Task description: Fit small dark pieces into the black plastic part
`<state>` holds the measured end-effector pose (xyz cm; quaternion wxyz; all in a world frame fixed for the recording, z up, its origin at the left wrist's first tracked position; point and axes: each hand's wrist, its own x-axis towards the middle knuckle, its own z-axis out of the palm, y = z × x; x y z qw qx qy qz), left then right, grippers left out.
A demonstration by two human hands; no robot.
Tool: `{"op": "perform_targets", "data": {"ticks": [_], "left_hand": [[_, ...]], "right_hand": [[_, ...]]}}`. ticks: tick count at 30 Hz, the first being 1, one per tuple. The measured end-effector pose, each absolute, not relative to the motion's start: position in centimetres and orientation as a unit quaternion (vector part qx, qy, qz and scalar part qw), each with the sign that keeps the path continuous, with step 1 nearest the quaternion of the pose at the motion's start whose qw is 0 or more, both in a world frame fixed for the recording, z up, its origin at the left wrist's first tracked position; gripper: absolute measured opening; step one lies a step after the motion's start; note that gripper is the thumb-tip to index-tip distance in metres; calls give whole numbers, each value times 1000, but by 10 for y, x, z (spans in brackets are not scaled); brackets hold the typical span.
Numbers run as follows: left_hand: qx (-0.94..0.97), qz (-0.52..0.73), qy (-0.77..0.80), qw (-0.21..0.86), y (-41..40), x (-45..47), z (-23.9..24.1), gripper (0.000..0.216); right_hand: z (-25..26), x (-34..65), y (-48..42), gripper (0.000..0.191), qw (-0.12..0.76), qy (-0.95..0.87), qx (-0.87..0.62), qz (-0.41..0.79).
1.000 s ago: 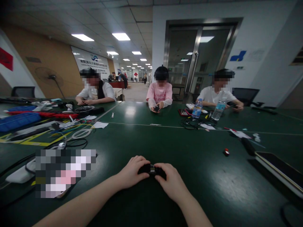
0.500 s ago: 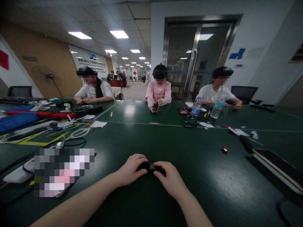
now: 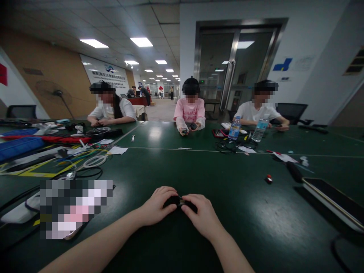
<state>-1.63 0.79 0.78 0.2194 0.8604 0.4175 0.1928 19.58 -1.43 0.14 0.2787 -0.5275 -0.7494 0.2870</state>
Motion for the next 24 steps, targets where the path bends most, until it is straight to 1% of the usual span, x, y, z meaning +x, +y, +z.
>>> {"op": "perform_targets", "data": {"ticks": [3, 5, 9, 14, 19, 24], "left_hand": [[862, 194, 413, 222, 8, -17, 8, 42], [864, 191, 409, 222, 8, -17, 8, 44], [867, 187, 409, 214, 9, -16, 6, 33], [867, 187, 411, 214, 8, -16, 5, 29], [854, 210, 408, 245, 8, -18, 6, 31], [819, 214, 435, 308, 7, -20, 6, 40]], "right_hand": [[2, 194, -14, 26, 277, -753, -527, 280], [1, 195, -14, 26, 278, -754, -526, 279], [-2, 196, -13, 29, 283, -753, -521, 285], [-6, 197, -12, 29, 282, -757, -516, 284], [-7, 197, -12, 32, 288, -751, -517, 293], [-6, 197, -12, 27, 303, -745, -504, 316]]}}
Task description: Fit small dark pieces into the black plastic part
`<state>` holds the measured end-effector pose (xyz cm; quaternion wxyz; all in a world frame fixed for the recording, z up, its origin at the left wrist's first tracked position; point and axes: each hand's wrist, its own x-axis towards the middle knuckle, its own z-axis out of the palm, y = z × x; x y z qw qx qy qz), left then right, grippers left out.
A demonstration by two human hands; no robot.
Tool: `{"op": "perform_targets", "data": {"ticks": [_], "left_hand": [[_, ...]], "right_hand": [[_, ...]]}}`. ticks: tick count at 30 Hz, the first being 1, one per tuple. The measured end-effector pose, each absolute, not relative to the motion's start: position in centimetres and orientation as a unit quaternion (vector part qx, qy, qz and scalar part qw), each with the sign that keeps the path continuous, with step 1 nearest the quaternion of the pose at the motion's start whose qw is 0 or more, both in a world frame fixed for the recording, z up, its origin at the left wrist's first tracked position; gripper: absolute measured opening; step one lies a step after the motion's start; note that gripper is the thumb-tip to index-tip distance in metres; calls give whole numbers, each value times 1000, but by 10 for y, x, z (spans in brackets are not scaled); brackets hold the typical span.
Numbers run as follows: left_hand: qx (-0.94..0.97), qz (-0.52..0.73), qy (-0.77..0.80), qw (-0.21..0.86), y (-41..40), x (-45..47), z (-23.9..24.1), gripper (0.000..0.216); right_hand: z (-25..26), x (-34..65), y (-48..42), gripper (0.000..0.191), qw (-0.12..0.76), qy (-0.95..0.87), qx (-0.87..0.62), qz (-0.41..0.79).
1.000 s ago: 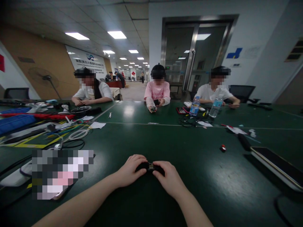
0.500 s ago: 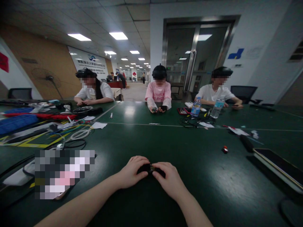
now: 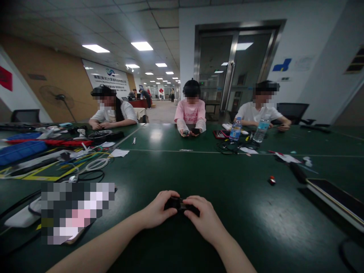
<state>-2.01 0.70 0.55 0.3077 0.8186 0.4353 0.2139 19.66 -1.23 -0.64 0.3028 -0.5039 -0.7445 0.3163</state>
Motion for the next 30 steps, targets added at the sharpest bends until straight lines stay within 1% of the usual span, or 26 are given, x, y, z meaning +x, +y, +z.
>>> {"op": "perform_targets", "data": {"ticks": [2, 7, 12, 16, 23, 27, 30], "left_hand": [[814, 208, 442, 315, 7, -20, 6, 42], [840, 187, 431, 271, 7, -18, 9, 36], [843, 188, 430, 262, 7, -17, 9, 44], [845, 192, 429, 256, 7, -16, 8, 46], [844, 182, 440, 249, 7, -15, 11, 38], [847, 182, 433, 247, 5, -15, 13, 41], [849, 185, 428, 249, 5, -16, 13, 40]], "right_hand": [[-7, 197, -12, 28, 309, -740, -501, 327], [-8, 197, -11, 29, 309, -732, -511, 328], [-7, 197, -11, 33, 294, -728, -527, 325], [-6, 195, -12, 31, 295, -738, -519, 314], [0, 191, -14, 28, 279, -743, -525, 307], [3, 188, -15, 21, 271, -740, -538, 299], [4, 188, -16, 22, 271, -740, -538, 299]]}}
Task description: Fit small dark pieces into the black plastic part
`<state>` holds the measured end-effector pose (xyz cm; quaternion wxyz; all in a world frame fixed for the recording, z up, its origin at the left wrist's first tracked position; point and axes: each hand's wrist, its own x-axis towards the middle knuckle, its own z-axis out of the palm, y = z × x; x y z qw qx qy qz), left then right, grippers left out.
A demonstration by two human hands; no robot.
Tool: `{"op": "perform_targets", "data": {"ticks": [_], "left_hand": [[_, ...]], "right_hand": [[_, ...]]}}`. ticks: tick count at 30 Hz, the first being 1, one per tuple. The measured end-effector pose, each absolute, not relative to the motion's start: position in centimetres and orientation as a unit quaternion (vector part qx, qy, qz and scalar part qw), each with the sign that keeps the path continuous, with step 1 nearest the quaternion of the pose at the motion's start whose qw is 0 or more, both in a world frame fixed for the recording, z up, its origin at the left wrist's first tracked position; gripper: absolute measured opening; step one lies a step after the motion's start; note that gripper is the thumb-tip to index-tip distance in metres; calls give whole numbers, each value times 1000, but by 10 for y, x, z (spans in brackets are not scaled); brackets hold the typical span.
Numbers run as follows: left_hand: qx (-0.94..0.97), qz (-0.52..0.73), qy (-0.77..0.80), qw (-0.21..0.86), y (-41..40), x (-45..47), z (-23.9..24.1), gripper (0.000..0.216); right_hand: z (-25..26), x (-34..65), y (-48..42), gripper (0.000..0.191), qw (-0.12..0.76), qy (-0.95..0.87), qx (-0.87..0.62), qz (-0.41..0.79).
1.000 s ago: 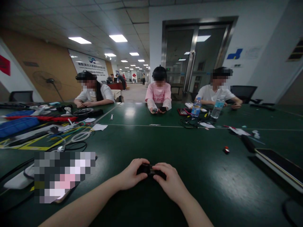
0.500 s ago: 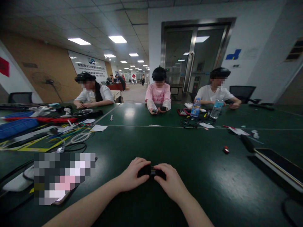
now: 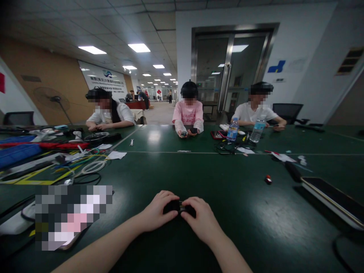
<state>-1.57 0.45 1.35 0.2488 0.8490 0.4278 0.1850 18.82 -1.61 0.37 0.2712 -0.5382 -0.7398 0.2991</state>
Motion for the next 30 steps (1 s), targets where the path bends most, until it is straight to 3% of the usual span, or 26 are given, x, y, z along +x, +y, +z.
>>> {"op": "perform_targets", "data": {"ticks": [30], "left_hand": [[851, 189, 421, 252, 6, -16, 12, 39]], "right_hand": [[0, 191, -16, 19, 294, -732, -526, 319]]}}
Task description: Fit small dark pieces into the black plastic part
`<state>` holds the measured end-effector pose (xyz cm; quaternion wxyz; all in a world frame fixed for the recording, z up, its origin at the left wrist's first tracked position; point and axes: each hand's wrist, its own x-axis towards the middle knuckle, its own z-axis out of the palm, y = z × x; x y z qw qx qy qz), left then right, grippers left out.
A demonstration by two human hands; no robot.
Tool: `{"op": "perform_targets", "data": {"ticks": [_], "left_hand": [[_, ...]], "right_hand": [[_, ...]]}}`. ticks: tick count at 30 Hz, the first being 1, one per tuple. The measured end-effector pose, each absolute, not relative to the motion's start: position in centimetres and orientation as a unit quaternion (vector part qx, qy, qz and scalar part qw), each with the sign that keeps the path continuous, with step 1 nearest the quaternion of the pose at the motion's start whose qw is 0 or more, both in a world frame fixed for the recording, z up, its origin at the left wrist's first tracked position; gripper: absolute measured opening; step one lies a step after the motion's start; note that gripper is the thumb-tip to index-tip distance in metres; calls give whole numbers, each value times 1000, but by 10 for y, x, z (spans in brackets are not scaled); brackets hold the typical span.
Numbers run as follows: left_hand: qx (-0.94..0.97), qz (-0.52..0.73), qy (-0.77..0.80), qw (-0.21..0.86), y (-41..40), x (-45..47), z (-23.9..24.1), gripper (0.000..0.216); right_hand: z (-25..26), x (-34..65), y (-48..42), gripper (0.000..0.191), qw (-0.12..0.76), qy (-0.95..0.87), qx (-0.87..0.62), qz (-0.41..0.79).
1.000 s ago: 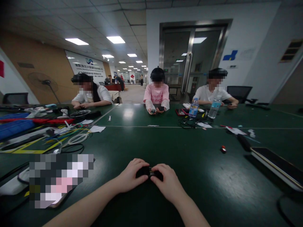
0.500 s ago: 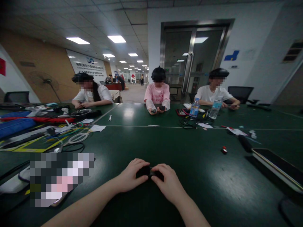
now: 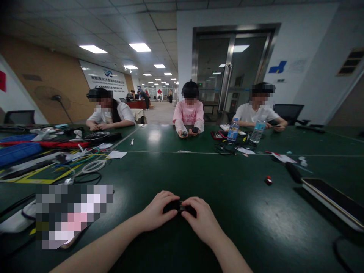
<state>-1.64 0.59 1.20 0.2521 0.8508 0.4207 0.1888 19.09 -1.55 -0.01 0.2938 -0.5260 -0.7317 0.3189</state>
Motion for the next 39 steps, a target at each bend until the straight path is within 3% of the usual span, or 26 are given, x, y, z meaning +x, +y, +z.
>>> {"op": "perform_targets", "data": {"ticks": [17, 39], "left_hand": [[850, 186, 424, 251, 5, -15, 14, 37], [847, 190, 420, 265, 7, -18, 11, 38]], "right_hand": [[6, 195, -14, 22, 337, -681, -535, 370], [13, 212, -10, 47, 546, -469, -499, 484]]}}
